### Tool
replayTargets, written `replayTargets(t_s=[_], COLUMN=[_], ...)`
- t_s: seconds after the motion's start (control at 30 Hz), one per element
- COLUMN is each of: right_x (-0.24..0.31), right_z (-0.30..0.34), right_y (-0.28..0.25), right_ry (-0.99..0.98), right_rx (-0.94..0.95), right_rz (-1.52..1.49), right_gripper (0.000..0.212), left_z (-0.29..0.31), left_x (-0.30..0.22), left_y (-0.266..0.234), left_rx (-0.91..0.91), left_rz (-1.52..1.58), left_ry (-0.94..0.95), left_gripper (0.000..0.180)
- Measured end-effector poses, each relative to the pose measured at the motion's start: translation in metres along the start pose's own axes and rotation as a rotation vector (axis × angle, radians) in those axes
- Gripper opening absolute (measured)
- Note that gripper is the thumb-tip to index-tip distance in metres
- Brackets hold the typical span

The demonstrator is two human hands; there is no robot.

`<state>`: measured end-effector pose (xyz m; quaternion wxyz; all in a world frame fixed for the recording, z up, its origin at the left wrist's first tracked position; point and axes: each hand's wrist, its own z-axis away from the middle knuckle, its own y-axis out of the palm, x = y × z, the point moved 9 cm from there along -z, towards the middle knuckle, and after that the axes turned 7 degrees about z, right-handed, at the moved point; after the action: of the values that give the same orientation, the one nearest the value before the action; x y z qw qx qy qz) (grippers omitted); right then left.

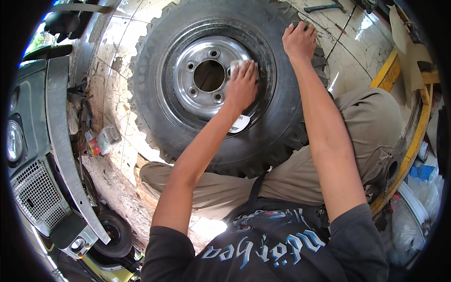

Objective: The person scrubs the center hub and inner rim of a large vehicle tire using a small abrasive pad. They repeatedly rub the metal surface in circular motions to remove dirt or oxidation.

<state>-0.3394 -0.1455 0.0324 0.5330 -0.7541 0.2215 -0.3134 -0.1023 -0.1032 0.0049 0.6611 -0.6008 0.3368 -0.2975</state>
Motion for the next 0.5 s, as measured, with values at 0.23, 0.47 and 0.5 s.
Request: replayTargets(t_s=[0.23,0.47,0.5], right_x=[0.007,-0.001,0.000], right_z=[0.001,0.001,0.000], right_y=[-0.006,-0.006,-0.007], right_ry=[0.013,0.029,0.022], right_rx=[0.020,-0.029,-0.029], right_rz=[-0.010,-0.001,0.002], right_gripper=[0.047,0.047,0.047], left_z=[-0.041,-0.009,-0.015], left_x=[0.029,-0.011,-0.006], left_y=[-0.015,0.013,0.006], left_rx=[0.037,0.205,0.194], left_rz=[-0.055,-0.223,-0.181], left_ry=[-0.063,0.143,0.108], left_gripper=[0.061,0.060,0.060])
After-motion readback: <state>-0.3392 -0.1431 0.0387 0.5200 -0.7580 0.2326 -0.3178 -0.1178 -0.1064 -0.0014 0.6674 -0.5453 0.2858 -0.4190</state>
